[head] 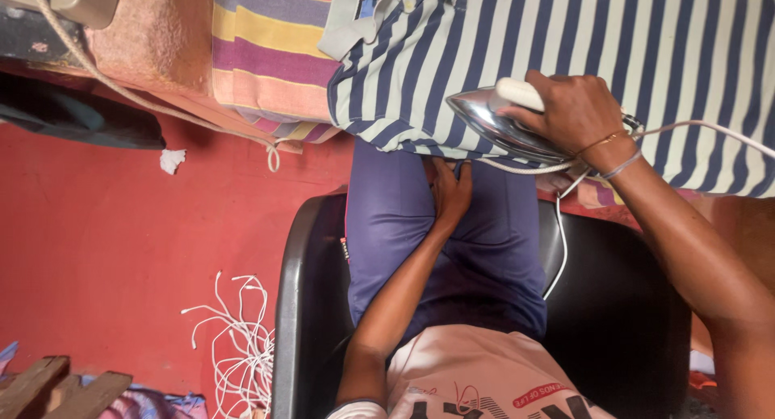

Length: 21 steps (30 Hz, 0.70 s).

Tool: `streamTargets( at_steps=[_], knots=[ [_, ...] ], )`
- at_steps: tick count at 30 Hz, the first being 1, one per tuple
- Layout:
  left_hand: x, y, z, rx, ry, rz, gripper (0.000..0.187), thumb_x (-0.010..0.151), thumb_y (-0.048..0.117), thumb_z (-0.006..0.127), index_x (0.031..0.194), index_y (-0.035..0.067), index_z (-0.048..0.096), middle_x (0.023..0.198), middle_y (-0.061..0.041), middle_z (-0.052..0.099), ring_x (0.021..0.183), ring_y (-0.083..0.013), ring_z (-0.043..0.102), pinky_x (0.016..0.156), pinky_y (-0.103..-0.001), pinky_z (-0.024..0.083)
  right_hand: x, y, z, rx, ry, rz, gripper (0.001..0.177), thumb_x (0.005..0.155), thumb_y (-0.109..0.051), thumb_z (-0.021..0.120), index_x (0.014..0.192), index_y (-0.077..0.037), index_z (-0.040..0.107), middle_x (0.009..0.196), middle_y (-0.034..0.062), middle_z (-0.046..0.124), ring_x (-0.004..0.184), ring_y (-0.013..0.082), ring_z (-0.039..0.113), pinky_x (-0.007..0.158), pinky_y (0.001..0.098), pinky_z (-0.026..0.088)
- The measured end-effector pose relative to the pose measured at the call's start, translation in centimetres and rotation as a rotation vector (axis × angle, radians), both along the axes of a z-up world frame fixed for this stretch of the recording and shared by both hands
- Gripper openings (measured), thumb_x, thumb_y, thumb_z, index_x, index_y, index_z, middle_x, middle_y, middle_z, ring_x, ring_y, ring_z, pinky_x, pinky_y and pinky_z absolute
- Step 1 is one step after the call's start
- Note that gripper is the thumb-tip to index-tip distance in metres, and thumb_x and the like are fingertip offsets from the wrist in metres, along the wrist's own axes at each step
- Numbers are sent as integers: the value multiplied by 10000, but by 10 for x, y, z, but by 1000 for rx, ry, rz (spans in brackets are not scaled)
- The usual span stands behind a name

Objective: The person irons a striped shirt laid across their lap while seated. They use an electric iron to smooth the fabric, moving it back and forth over the garment's surface.

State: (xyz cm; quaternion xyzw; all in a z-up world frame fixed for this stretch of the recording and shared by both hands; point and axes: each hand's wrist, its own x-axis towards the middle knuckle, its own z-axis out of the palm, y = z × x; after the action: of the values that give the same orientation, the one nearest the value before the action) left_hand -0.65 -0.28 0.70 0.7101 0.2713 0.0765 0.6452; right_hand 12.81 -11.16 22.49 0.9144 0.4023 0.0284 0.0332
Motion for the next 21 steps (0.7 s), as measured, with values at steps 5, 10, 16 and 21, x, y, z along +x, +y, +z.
streamTargets(
  at_steps=[5, 10, 16, 21],
  knots=[
    [0, 0, -4, 21, -17, 13, 611, 966, 302, 611, 1397, -52, 362, 1089, -250, 713, 1048, -456, 661, 944, -517, 465, -4, 71, -10, 145, 19, 103, 622, 1024, -664, 577, 1103, -62, 712, 692, 134, 711, 540, 257, 700, 493, 376, 543],
    [-3, -1, -9, 46, -13, 24, 571, 959, 306, 622, 1348, -52, 406, 1060, -243, 721, 1012, -435, 671, 916, -510, 469, 2, 113, -12, 280, -38, 152, 632, 1027, -679, 593, 1041, -56, 702, 675, 140, 688, 588, 291, 694, 548, 399, 551],
    [-1, 1, -17, 65, -13, 11, 438, 988, 327, 629, 1157, -39, 458, 999, -245, 734, 933, -427, 696, 851, -498, 501, -2, 95, -13, 239, -7, 90, 661, 1002, -696, 583, 1058, -51, 716, 628, 139, 676, 525, 282, 672, 494, 397, 539],
    [-5, 3, -8, 18, -13, 2, 439, 968, 318, 610, 1203, -11, 440, 999, -242, 735, 906, -435, 698, 820, -513, 502, -7, 30, -13, 172, 20, -60, 631, 1013, -669, 602, 1081, -56, 734, 673, 131, 697, 510, 237, 672, 488, 387, 551]
  ],
)
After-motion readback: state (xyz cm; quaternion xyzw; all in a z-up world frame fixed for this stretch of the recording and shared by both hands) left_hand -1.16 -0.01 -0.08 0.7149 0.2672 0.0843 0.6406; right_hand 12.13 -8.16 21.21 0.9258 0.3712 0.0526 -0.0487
